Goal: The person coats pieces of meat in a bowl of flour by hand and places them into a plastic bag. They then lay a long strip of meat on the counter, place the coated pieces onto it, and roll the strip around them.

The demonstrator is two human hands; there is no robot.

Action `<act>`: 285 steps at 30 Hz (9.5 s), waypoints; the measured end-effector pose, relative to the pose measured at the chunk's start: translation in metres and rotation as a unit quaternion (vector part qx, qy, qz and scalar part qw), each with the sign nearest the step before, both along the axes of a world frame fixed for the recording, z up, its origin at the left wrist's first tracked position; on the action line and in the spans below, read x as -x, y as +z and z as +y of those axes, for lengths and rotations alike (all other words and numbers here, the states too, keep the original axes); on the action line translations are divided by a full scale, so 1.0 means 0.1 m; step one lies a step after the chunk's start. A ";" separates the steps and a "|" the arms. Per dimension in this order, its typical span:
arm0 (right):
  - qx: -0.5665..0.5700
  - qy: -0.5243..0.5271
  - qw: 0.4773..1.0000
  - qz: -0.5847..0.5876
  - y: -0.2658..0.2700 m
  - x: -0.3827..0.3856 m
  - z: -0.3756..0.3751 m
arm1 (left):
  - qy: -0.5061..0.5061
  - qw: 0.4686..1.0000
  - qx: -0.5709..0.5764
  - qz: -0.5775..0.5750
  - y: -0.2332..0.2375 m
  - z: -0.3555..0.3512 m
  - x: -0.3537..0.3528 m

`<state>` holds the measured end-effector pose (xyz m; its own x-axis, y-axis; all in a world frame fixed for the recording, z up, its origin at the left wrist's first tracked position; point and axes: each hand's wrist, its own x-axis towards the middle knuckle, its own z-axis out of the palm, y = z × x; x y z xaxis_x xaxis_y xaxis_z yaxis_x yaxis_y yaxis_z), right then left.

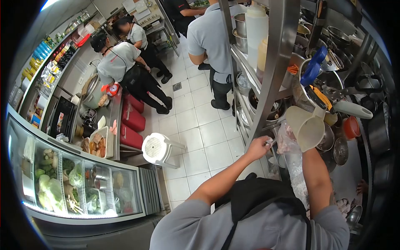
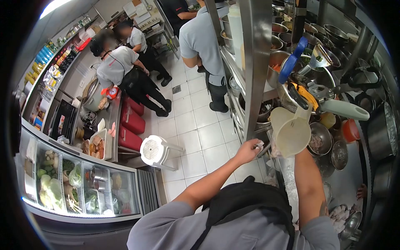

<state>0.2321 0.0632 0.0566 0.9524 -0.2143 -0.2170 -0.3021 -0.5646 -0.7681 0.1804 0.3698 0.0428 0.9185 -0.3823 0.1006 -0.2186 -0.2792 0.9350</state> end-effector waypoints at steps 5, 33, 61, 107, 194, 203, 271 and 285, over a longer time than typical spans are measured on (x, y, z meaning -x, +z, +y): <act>-0.196 -0.097 0.976 -0.017 -0.07 0.05 -0.01 | 0.028 0.998 -0.008 0.060 0.02 0.32 0.13; -0.200 -0.054 0.970 -0.125 0.70 0.00 -0.20 | -0.164 0.969 0.186 0.011 0.28 -1.04 -0.83; -0.319 -0.114 0.939 -0.059 0.43 0.55 0.29 | -0.143 0.739 0.405 0.519 -0.02 -1.33 -1.08; 0.191 0.293 0.932 -0.092 2.06 0.50 0.19 | -0.270 0.962 -0.041 0.017 1.32 -0.93 -0.78; -0.095 0.080 0.973 -0.197 1.09 0.92 0.54 | -0.156 0.987 -0.026 -0.031 1.60 -0.84 -0.26; -0.354 -0.045 0.911 -0.206 1.38 1.62 -0.08 | -0.223 0.934 0.207 0.184 1.36 -1.45 0.36; 0.255 0.027 0.966 0.039 -0.32 2.63 -0.48 | -0.416 0.790 -0.315 -0.321 -0.33 -2.20 0.75; 0.341 0.040 0.923 0.174 -0.18 2.87 0.08 | -0.585 0.645 -0.317 -0.377 -0.26 -1.97 0.52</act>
